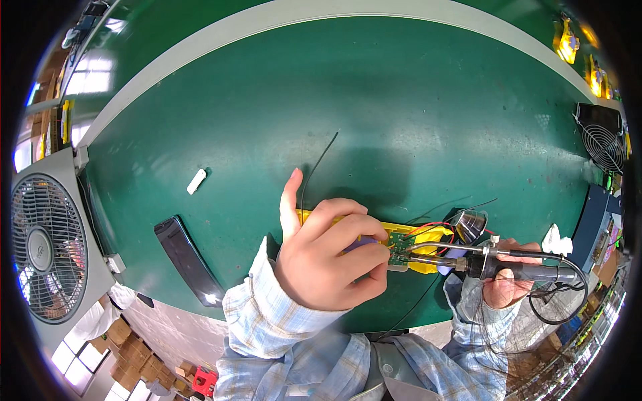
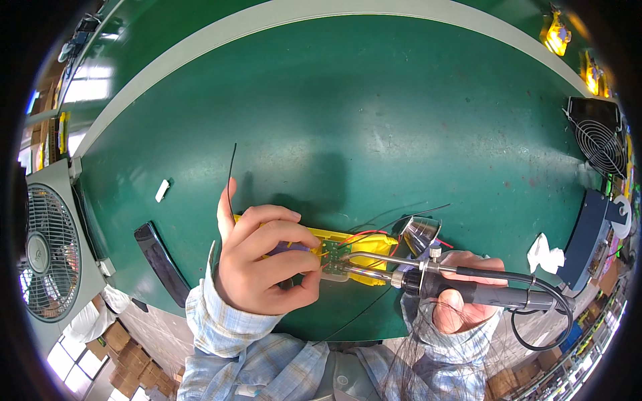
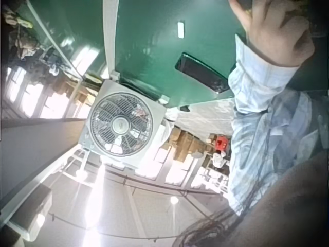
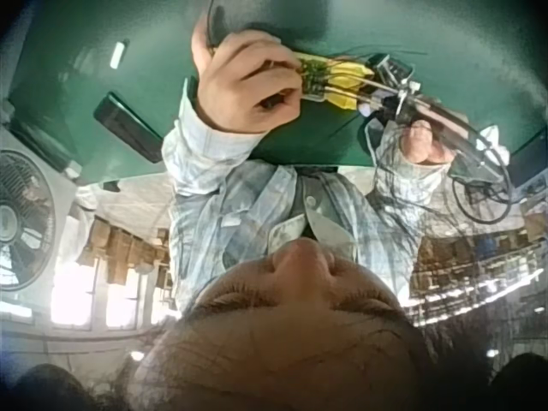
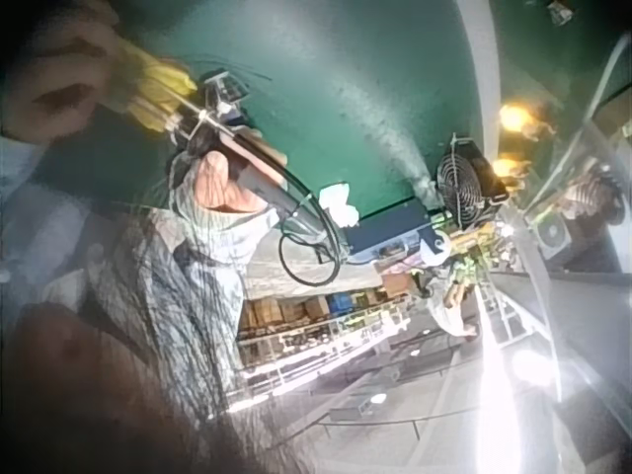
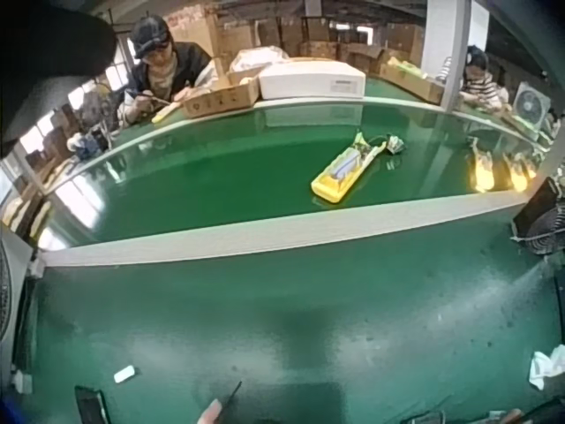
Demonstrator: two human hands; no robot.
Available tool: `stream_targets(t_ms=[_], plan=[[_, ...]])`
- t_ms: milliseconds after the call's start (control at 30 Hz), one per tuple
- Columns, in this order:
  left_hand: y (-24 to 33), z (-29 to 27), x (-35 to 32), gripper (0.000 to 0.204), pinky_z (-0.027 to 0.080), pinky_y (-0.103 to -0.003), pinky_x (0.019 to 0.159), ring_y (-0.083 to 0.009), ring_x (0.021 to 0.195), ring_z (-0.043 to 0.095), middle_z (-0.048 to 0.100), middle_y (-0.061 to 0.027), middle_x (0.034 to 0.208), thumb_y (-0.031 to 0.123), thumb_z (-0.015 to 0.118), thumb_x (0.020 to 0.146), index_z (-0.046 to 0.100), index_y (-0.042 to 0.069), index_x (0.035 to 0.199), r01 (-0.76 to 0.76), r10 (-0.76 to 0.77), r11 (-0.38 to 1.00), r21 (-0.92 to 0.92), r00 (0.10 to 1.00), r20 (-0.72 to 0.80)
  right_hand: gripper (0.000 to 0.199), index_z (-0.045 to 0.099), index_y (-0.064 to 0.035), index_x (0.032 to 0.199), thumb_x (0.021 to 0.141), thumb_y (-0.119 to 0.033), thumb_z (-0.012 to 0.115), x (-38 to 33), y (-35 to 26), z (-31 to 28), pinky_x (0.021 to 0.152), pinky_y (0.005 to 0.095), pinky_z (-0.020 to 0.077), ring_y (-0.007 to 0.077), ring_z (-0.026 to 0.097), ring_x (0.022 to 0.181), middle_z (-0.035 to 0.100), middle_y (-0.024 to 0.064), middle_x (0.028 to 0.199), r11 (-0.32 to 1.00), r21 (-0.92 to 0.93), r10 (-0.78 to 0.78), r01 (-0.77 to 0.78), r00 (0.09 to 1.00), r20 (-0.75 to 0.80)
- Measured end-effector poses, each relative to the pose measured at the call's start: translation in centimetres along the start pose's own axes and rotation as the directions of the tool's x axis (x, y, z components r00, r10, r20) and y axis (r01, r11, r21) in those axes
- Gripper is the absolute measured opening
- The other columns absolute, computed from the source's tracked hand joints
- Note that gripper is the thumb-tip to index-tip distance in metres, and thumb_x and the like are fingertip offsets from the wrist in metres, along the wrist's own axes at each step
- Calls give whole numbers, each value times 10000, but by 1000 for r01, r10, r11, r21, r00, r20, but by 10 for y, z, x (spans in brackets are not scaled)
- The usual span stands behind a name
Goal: The person takes a flashlight from a conveyor belt, solders wires onto its internal circuit board using a soldering iron, and places the flashlight back onto the conveyor belt, repeating the process with subsequent flashlights.
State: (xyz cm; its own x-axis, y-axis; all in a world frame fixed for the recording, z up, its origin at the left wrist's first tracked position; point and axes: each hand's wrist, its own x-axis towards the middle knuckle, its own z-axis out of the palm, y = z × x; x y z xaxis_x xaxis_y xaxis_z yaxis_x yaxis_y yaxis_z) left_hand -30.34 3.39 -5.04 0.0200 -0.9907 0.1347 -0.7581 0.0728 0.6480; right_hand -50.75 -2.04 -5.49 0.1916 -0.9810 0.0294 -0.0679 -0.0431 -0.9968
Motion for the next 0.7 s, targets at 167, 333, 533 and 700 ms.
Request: stream_targets(t_ms=[167, 333, 533, 700], plan=[[4, -3, 0, 116, 118, -519, 816, -147, 699, 474, 492, 58, 643, 89, 568, 408, 500, 143, 486, -3, 4, 1000, 25, 1000, -9, 354, 415, -7, 749, 613, -277, 599, -3, 0, -3, 544, 256, 382, 167, 447, 624, 399, 70, 717, 1000, 6, 29, -29, 1000, 4], [6, -3, 0, 117, 126, -526, 810, -122, 703, 463, 447, 61, 655, 87, 550, 441, 474, 148, 505, -13, 10, 998, 57, 999, 50, 299, 416, -18, 716, 615, -233, 599, 8, -10, -4, 464, 254, 352, 141, 404, 544, 394, 56, 662, 968, 216, 110, -128, 990, 91], [17, -19, -5, 166, 142, -494, 822, -218, 831, 434, 418, -36, 855, 69, 568, 470, 491, 146, 595, 17, -19, 999, -43, 999, -35, 332, 392, -8, 675, 613, -283, 568, 28, -6, -19, 260, 159, 255, 59, 306, 297, 376, 48, 543, 923, 375, 110, -82, 993, -53], [-4, -17, -19, 360, 252, -360, 820, -235, 930, 390, 372, -128, 994, 269, 360, 745, 356, -21, 958, 174, -245, 969, -173, 639, -729, 324, 392, -16, 695, 612, -281, 559, 26, -5, -25, 261, 154, 252, 61, 320, 298, 410, 67, 543, 922, 378, 113, -79, 991, -69]])
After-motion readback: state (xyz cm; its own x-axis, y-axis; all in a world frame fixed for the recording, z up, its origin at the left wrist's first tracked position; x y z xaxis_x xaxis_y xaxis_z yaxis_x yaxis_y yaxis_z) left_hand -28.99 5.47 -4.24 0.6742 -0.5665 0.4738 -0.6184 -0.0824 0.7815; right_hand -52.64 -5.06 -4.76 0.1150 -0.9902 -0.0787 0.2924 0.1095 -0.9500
